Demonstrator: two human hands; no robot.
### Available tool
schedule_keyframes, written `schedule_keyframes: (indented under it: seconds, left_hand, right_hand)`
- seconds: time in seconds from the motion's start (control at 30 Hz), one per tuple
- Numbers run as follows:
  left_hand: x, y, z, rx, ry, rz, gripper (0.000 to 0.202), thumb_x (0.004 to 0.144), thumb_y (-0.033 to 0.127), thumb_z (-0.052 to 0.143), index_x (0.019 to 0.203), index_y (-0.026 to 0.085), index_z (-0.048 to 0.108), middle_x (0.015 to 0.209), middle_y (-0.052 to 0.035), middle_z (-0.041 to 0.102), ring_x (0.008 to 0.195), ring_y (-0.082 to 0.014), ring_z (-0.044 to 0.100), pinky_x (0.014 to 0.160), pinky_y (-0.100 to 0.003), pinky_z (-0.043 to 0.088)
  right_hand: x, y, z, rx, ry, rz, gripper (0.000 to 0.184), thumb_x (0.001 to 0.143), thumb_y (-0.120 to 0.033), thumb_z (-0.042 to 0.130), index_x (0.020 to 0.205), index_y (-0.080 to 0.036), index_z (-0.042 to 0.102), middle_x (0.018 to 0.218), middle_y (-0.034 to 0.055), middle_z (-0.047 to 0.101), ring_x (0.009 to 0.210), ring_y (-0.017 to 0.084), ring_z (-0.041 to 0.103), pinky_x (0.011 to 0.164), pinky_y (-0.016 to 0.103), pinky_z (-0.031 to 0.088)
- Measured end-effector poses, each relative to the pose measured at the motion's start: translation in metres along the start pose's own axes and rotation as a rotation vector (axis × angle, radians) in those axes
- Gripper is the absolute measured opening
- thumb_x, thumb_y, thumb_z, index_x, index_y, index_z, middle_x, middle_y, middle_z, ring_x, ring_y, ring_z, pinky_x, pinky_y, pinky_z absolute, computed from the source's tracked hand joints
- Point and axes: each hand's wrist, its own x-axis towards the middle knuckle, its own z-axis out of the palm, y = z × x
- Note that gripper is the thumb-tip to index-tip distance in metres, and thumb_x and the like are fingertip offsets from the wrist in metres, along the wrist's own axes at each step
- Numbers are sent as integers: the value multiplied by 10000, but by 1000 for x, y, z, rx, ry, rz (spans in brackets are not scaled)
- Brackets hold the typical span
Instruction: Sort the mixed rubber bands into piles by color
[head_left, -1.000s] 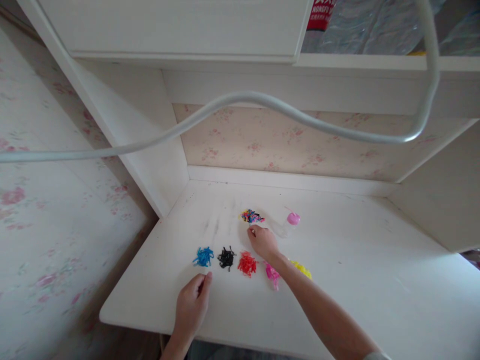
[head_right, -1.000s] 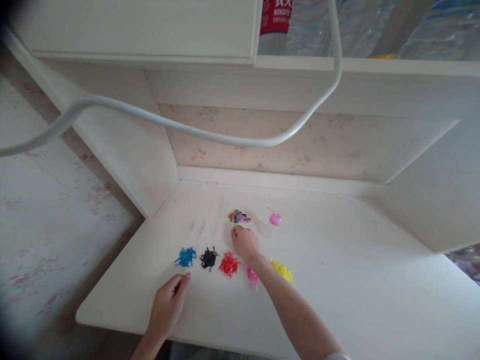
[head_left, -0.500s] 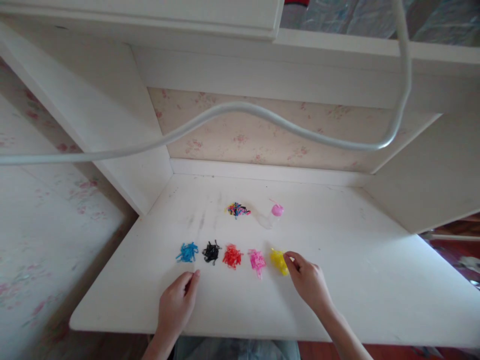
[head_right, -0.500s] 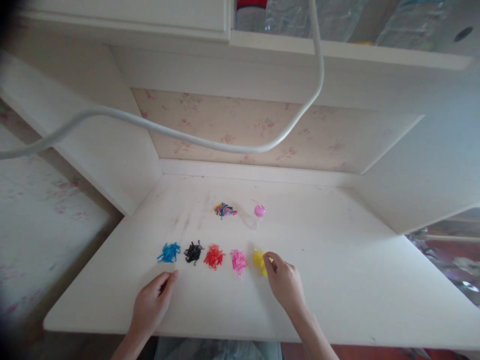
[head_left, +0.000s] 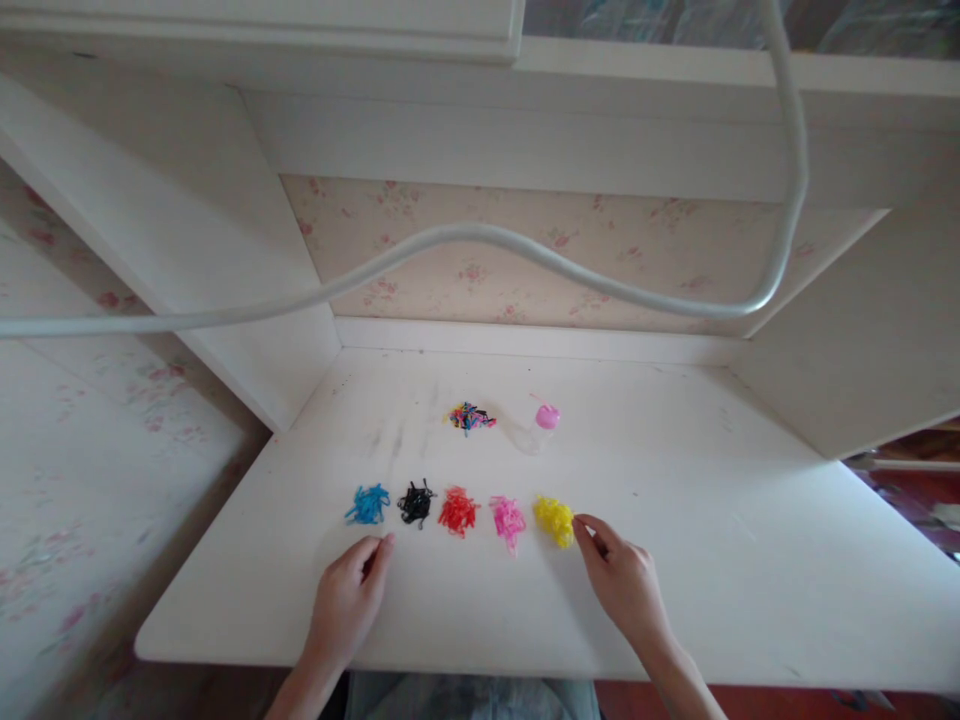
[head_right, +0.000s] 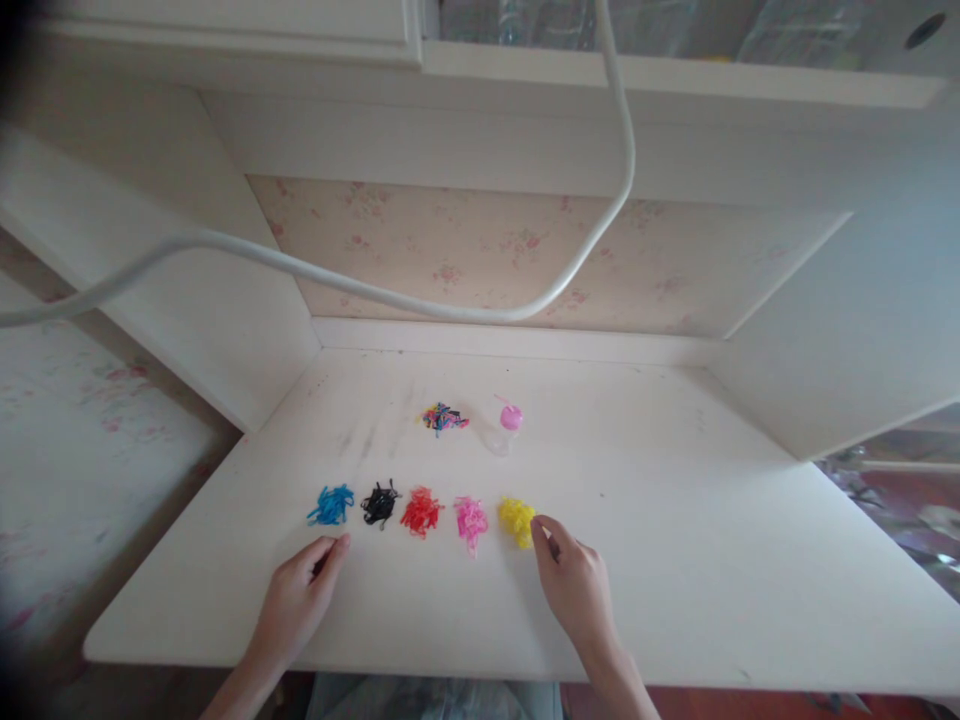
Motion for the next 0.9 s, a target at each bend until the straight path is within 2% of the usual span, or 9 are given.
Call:
schedule_keyframes:
  seconds: [0.13,0.23,0.37,0.57,0.7,0.9]
  left_hand:
    - [26,27,-11,51,-43,106,390,908,452,387,634,200,503,553,37,523,521,-98,493,555,-201,342]
    - [58,51,-12,113,-95,171,359,919,437,366,723,208,560,652,22,595,610,-108,553,594,-206,365]
    - [108,68,7,276,-162,164,265,903,377,404,851,227,616,798,4,656,733,-130,603,657,-225,392]
    - [168,70,42,372,-140,112,258,900,342,412,971,210,621,1025,-64,648,832,-170,622,707,-266,425]
    - [184,72,54,402,-133,108,281,912,329,390,1006,191,615,1056,-90,633,878,-184,620,764,-288,438]
    - [187,76,57,411,-118,123,270,912,281,383,943,182,632,1020,-88,641,892,-192,624,746,-282,448]
  right_hand:
    - [-12,14,8,92,33,130,499,843,-599,404,972,-216,696,576,-17,614,516,126,550,534,204,388]
    - [-18,24,15,155,54,225,517,821,-630,421,988,-225,695,609,-24,619,570,133,567,540,194,397]
    - [-18,27,18,205,70,256,540,809,-647,426,1014,-221,686,625,-20,617,592,142,565,554,202,402]
    - [-12,23,17,221,62,241,547,808,-633,424,1023,-205,688,641,-4,635,598,151,570,561,214,401]
    - [-14,22,15,228,54,243,540,819,-630,412,1021,-209,684,622,-14,616,581,142,560,558,212,397]
    - [-12,21,18,273,60,228,520,816,-620,441,993,-198,690,590,-25,574,559,131,527,541,215,385]
